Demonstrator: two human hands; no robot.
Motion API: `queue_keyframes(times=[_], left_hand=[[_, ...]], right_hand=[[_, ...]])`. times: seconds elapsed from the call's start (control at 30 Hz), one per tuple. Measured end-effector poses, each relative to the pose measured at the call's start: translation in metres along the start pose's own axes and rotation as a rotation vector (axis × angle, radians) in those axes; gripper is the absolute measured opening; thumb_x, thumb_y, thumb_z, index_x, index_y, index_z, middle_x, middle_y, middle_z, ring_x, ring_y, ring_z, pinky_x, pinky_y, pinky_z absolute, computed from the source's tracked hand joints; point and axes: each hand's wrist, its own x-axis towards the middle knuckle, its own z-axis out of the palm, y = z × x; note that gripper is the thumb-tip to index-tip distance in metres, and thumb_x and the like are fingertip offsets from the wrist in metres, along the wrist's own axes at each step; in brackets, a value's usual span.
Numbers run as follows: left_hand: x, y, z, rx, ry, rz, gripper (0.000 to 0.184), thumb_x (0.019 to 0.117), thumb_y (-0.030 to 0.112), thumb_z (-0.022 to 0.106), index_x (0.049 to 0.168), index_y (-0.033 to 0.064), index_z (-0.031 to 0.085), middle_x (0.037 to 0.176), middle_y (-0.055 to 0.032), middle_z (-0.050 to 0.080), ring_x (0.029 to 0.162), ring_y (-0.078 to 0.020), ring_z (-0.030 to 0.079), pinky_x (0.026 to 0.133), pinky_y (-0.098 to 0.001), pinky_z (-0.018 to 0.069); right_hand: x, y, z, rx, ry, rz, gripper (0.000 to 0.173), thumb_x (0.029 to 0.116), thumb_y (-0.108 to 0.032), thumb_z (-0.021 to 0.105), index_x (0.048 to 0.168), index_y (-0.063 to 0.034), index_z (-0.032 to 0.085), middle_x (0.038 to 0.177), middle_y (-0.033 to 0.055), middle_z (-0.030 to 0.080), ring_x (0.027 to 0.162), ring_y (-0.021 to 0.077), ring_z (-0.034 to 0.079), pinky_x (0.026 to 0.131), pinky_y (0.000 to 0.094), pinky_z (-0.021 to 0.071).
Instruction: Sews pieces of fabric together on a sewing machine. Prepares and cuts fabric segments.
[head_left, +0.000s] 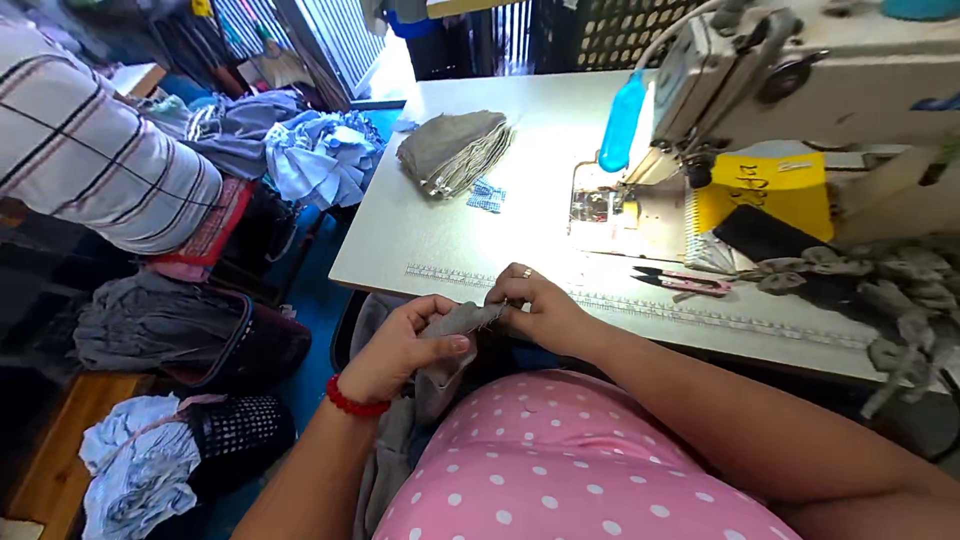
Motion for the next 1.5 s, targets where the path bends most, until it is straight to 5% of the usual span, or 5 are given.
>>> queue_keyframes(times=[0.33, 0.67, 1.23, 1.4, 1.5], left_hand=[[0.078, 0.09, -0.006, 1.117, 0.407, 0.638, 0.03, 0.0886, 0.007, 0.072, 0.118, -0.0006, 0.07, 0.112, -0.0278, 0.063, 0.104, -0.0432, 0.062, 0.091, -0.0593, 0.0498], [0.072, -0.063, 0.104, 0.825, 0.119, 0.454, 0.078, 0.0739, 0.057, 0.084, 0.127, 0.0045, 0.062, 0.125, -0.0163, 0.065, 0.121, -0.0332, 0.061, 0.103, -0.0527, 0.0494], [0.077, -0.076, 0.068, 0.341, 0.2, 0.515, 0.018, 0.1045, 0.014, 0.055, 0.098, 0.0015, 0.066, 0.085, 0.0014, 0.067, 0.078, 0.0003, 0.063, 0.075, -0.0189, 0.055], [0.071, -0.079, 0.076, 0.674, 0.163, 0.409, 0.11, 0.0771, 0.064, 0.079, 0.157, 0.0034, 0.033, 0.151, -0.0202, 0.049, 0.137, -0.0303, 0.051, 0.113, -0.0524, 0.043], [0.072, -0.081, 0.089, 0.558, 0.34, 0.456, 0.087, 0.0805, 0.027, 0.079, 0.148, -0.0098, 0.04, 0.136, -0.024, 0.061, 0.126, -0.0252, 0.061, 0.109, -0.0431, 0.048]], right_hand=[[-0.02, -0.029, -0.031, 0.045, 0.132, 0.068, 0.021, 0.1063, -0.023, 0.054, 0.099, -0.0086, 0.067, 0.079, -0.0005, 0.066, 0.07, 0.0058, 0.064, 0.067, 0.0274, 0.056], [-0.017, 0.023, -0.035, 0.429, 0.424, 0.502, 0.019, 0.1051, -0.021, 0.059, 0.103, -0.0025, 0.06, 0.082, 0.0097, 0.067, 0.073, 0.0169, 0.067, 0.071, 0.0364, 0.0581], [-0.015, 0.025, -0.019, 0.555, 0.467, 0.339, 0.027, 0.1001, -0.028, 0.067, 0.086, -0.0076, 0.057, 0.07, 0.0033, 0.057, 0.061, 0.0106, 0.055, 0.06, 0.0285, 0.0499], [-0.012, 0.012, -0.018, 0.496, 0.322, 0.284, 0.018, 0.1025, -0.021, 0.063, 0.097, -0.004, 0.062, 0.08, 0.0068, 0.064, 0.072, 0.013, 0.063, 0.07, 0.0319, 0.0557], [-0.002, -0.013, -0.008, 0.332, 0.217, 0.113, 0.016, 0.0992, -0.016, 0.065, 0.093, -0.0017, 0.066, 0.08, 0.0048, 0.062, 0.073, 0.01, 0.06, 0.07, 0.0295, 0.0533]])
